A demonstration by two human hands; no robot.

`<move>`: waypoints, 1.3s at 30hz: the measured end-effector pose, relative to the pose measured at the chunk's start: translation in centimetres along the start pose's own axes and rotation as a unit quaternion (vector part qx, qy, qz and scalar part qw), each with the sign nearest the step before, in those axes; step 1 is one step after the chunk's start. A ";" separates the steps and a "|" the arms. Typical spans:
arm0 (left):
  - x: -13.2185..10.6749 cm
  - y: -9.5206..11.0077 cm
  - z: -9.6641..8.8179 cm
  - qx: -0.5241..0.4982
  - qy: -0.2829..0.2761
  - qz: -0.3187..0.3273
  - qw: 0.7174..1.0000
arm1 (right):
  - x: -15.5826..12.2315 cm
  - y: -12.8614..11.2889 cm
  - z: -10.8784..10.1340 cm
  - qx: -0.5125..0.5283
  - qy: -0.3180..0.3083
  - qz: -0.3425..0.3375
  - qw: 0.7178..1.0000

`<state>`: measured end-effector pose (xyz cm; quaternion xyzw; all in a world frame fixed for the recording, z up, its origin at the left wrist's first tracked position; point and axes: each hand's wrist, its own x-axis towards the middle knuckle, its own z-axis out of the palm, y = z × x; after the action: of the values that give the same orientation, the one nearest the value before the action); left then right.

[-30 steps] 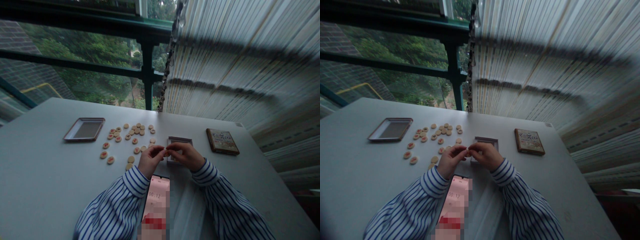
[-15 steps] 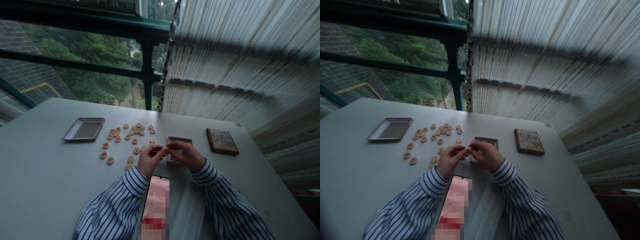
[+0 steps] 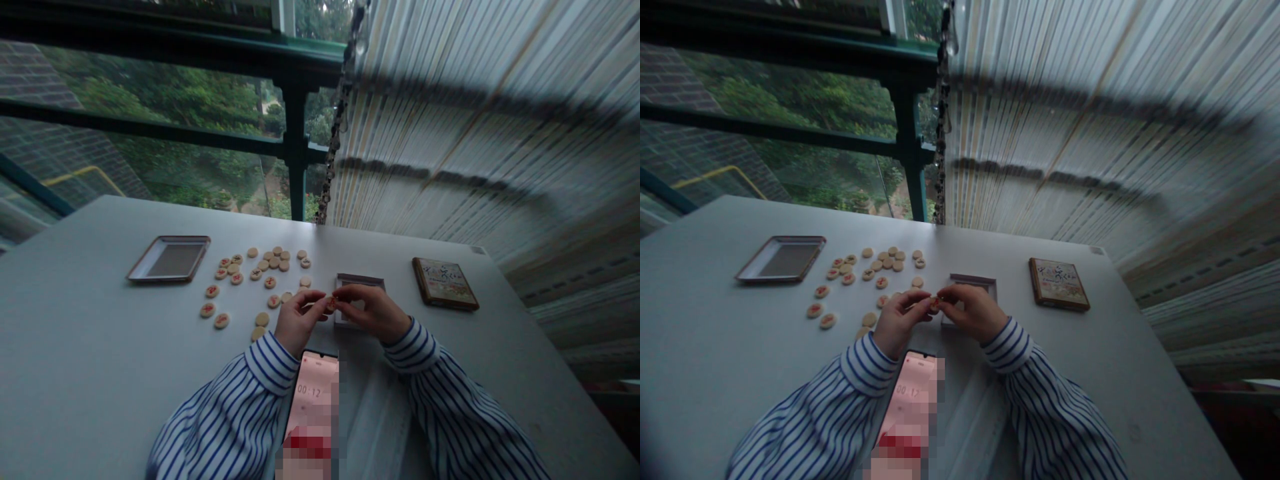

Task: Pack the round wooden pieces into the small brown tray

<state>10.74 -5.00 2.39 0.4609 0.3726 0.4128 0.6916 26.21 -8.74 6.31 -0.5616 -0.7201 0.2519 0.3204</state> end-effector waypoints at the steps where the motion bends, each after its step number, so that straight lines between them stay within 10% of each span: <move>1: 0.0 0.0 0.0 0.001 -0.001 0.000 1.000 | 0.0 0.0 0.0 -0.001 -0.001 -0.002 1.000; 39: 0.3 -1.4 -0.4 0.120 -0.024 0.060 0.991 | -0.2 0.2 -1.6 -0.210 -0.034 -0.056 0.976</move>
<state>10.80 -4.92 0.89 0.5724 0.3742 0.3947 0.6137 27.57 -8.88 7.21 -0.5658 -0.7979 0.0960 0.1844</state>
